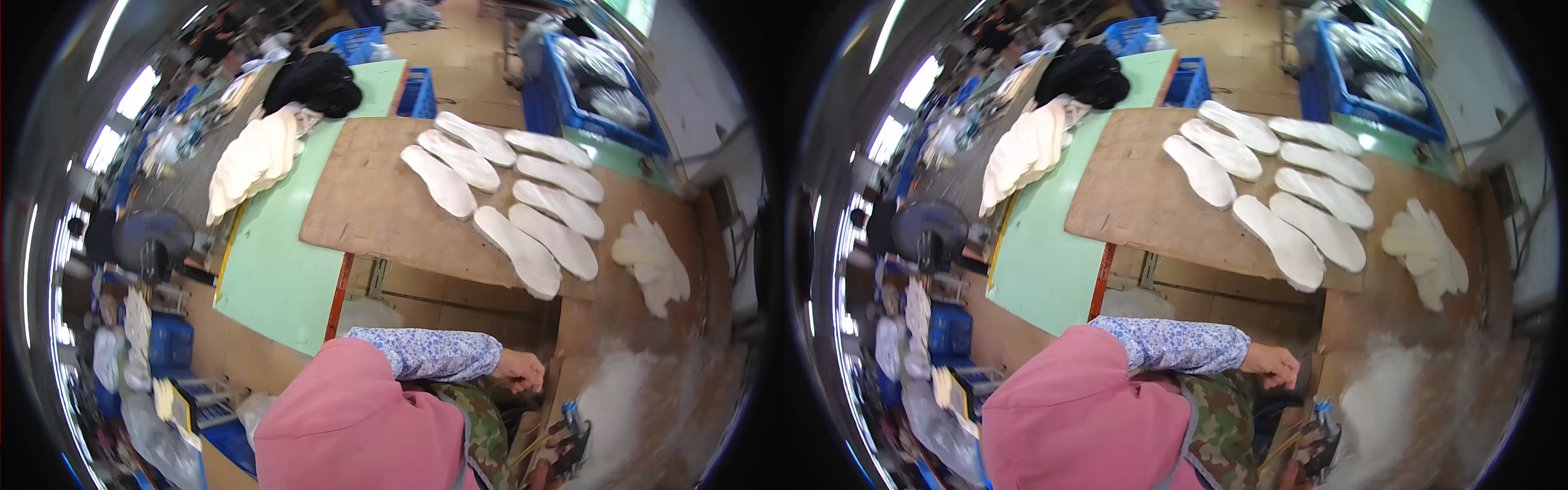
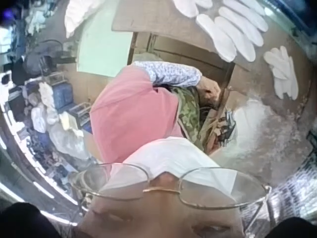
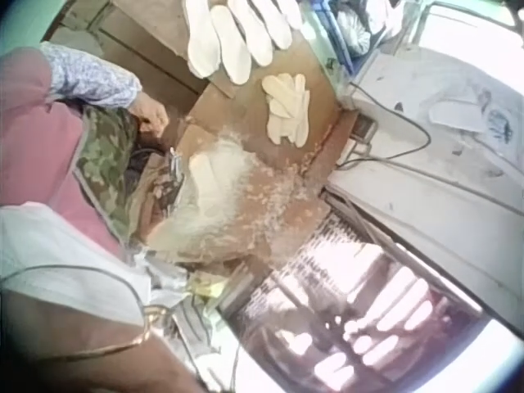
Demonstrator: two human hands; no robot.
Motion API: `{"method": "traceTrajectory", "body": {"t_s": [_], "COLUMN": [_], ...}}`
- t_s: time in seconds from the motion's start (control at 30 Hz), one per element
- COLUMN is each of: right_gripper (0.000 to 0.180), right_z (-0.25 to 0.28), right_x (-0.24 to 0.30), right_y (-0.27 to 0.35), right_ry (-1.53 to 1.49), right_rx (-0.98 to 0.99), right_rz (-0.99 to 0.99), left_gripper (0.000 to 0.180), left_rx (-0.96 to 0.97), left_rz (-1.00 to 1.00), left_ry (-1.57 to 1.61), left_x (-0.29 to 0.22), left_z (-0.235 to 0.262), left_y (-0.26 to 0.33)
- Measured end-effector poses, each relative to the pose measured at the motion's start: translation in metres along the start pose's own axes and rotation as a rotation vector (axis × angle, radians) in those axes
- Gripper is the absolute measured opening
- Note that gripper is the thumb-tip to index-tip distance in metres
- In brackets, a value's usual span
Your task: The recorder uses a spray gun to apply adhesive to shoe insoles and then stacks them.
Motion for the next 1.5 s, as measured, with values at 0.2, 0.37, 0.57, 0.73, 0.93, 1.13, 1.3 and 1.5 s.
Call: {"method": "traceTrajectory", "body": {"t_s": [0.2,0.37,0.57,0.73,0.93,1.13,1.3,1.5], "right_gripper": [0.045,0.049,0.049,0.043,0.039,0.032,0.032,0.023], "right_z": [0.024,0.103,0.168,0.188,0.207,0.209,0.208,0.182], "right_x": [0.010,-0.011,-0.045,-0.072,-0.071,-0.072,-0.063,-0.046], "right_y": [0.056,0.120,0.171,0.180,0.174,0.159,0.141,0.090], "right_ry": [-0.252,-0.578,-0.816,-0.793,-0.623,-0.441,-0.391,-0.218], "right_rx": [-0.291,-0.564,-0.709,-0.728,-0.740,-0.741,-0.732,-0.621], "right_rz": [-0.096,-0.123,0.008,-0.039,-0.104,-0.172,-0.183,-0.226], "left_gripper": [0.014,0.016,0.005,0.010,0.048,0.045,0.035,0.025], "left_rx": [-0.121,0.014,0.248,0.339,0.143,0.088,0.221,0.400], "left_rz": [0.000,0.138,0.106,-0.079,0.466,0.339,0.424,-0.521], "left_ry": [-0.174,-0.286,-0.591,-0.932,-0.467,-0.444,-1.021,-1.517], "left_x": [0.000,0.022,0.053,0.073,0.112,0.110,0.111,0.040], "left_z": [0.000,-0.076,-0.175,-0.218,-0.184,-0.184,-0.165,-0.213], "left_y": [0.005,-0.047,-0.108,-0.132,-0.154,-0.157,-0.159,-0.138]}}
Point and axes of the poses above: each hand's wrist, its own y-axis away from the middle knuckle, its own z-axis out of the back of the hand, x = y × z, the point moved 10 cm from there along -y, towards the middle knuckle, and after that the axes turned 1 degree about -x, right-handed, at the moved point
